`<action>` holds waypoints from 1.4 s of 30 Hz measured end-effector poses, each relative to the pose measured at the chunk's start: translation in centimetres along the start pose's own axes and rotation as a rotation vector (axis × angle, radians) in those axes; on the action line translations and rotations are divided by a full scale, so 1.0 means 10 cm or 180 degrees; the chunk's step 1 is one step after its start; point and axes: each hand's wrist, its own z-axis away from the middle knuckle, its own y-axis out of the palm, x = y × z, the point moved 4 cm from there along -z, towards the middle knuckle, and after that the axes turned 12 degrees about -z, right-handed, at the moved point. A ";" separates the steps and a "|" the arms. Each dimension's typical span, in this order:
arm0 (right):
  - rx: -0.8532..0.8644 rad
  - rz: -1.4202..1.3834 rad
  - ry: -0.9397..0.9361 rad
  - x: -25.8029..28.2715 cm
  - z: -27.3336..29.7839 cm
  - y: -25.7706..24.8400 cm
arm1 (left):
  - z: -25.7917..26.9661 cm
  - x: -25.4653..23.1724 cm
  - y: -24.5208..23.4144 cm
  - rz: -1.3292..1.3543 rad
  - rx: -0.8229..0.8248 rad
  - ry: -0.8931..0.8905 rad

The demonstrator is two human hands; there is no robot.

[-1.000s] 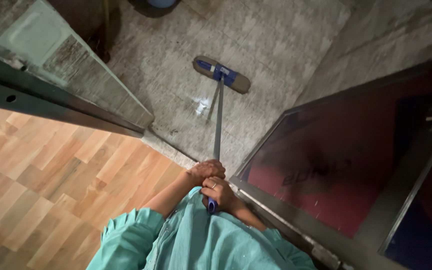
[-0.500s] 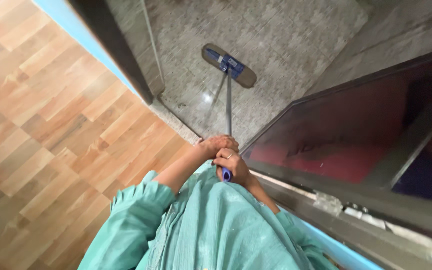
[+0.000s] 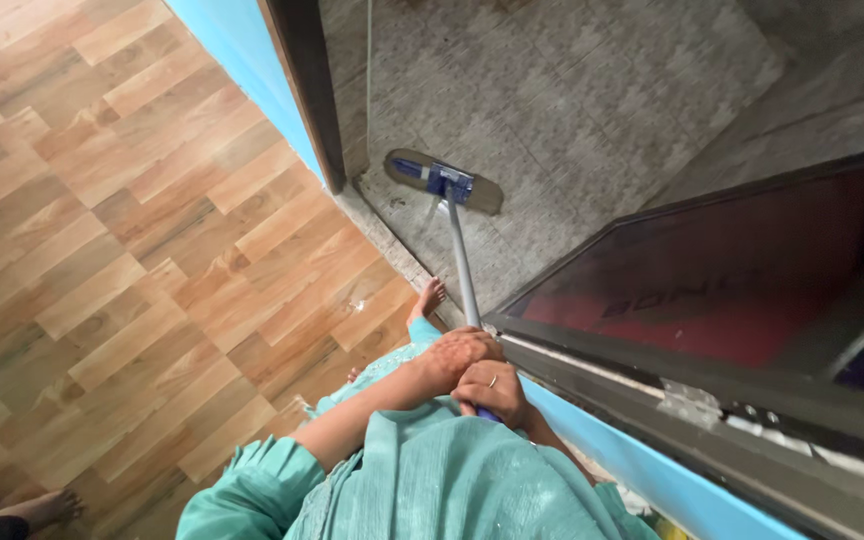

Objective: The person mops a tiled floor using a mop with a blue-and-gray head, moving the mop back and forth across the surface.

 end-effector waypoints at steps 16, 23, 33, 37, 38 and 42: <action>-0.0110 0.0437 0.0516 -1.90 -0.67 -1.21 | -1.32 2.86 0.07 -0.0891 0.0402 0.0104; -0.0109 0.0318 0.0767 -1.92 -0.75 -1.24 | -1.29 2.71 -0.17 -0.0535 0.0472 0.0148; -0.0242 0.0472 0.0611 -0.32 -0.74 -0.40 | -0.41 1.09 -0.19 -0.0318 0.0275 0.0008; -0.0340 0.0395 0.0150 0.14 -0.83 -0.04 | -0.12 0.17 -0.38 0.0137 0.0134 -0.0137; -0.0353 0.0316 0.0085 0.23 -0.79 0.02 | 0.04 -0.11 -0.49 0.0792 -0.0178 -0.0167; -0.0356 0.0053 -0.0188 0.22 -0.61 0.17 | 0.25 -0.73 -0.55 0.0439 -0.0085 -0.0463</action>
